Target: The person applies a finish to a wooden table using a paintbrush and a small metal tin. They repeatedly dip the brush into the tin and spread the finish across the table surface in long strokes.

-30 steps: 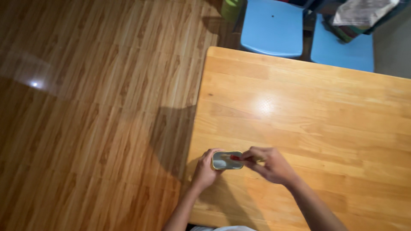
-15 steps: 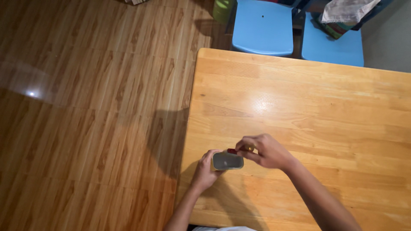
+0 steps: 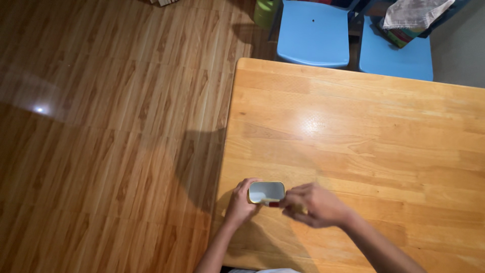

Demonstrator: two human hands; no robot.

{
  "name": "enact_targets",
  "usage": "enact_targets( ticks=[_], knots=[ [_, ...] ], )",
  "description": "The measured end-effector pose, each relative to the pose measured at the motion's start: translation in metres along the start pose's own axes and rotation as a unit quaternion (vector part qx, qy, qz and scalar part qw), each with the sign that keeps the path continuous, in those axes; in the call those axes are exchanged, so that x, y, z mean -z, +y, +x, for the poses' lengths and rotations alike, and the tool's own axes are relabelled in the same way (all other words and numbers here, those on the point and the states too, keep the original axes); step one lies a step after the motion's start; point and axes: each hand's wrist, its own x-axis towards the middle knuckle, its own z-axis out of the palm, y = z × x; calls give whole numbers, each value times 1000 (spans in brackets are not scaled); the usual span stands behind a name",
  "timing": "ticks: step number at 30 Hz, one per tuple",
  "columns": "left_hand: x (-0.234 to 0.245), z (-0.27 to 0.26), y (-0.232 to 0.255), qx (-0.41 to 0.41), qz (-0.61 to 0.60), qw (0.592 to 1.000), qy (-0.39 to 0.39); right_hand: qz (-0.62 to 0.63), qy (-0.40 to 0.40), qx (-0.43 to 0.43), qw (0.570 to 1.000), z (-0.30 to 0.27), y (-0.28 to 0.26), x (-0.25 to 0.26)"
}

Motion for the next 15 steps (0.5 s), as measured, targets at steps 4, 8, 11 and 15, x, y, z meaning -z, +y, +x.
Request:
enact_targets(
  ticks=[4,8,11,15],
  knots=[
    [2,-7,-11,33,8,999,8,196,179,-80,961,-6,29,-8],
    [8,-28,-17,39,-29,999,-8,266,407,-216,847,31,81,-38],
    [13,-43,-19,76,-31,996,-25,325,446,-246,797,76,120,-74],
    [19,-54,-20,55,-37,998,5,356,459,-282,763,123,153,-120]
  ],
)
